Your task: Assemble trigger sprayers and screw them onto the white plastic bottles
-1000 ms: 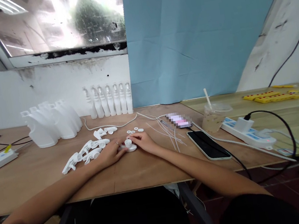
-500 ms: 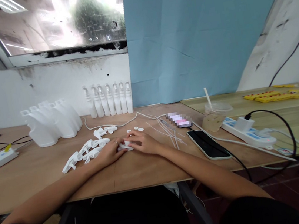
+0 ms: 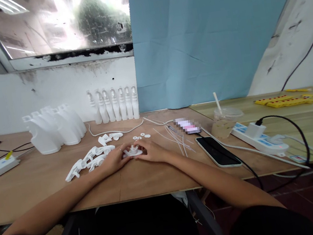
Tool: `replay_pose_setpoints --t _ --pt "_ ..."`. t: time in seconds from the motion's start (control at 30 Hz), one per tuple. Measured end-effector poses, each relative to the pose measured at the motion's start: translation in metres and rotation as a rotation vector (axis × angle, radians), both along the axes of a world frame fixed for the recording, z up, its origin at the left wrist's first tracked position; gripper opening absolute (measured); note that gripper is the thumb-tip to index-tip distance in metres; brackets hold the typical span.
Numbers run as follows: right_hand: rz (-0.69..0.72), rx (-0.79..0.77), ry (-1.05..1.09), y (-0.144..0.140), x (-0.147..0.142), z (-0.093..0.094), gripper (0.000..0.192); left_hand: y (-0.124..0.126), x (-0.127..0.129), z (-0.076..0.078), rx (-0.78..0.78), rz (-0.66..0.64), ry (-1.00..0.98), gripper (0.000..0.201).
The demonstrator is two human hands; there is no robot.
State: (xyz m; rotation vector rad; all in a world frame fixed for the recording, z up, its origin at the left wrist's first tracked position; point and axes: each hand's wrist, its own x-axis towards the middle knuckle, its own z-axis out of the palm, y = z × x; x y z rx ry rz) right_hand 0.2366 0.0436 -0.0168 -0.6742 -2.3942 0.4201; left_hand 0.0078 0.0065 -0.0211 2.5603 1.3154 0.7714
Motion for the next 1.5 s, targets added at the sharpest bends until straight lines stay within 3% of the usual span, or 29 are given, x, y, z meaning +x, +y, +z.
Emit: replay_pose_setpoints --t 0.1,0.33,1.07,1.5 --pt "-0.021 -0.045 -0.038 -0.0012 -0.0001 0.0001 0.046 -0.0019 -0.0001 0.0026 0.012 -0.026 0.002 0.042" --pt "0.016 0.024 -0.013 0.0003 -0.0016 -0.0008 0.023 -0.0022 -0.0001 0.0068 0.012 -0.067 0.031 0.037" --pt "0.011 0.074 0.003 0.0010 0.0008 -0.0050 0.024 -0.0016 -0.0025 0.0075 0.037 -0.096 0.045 0.034" --pt "0.034 0.129 0.004 0.0024 0.0036 -0.0055 0.019 -0.0054 0.0022 0.0080 0.003 -0.041 0.093 0.033"
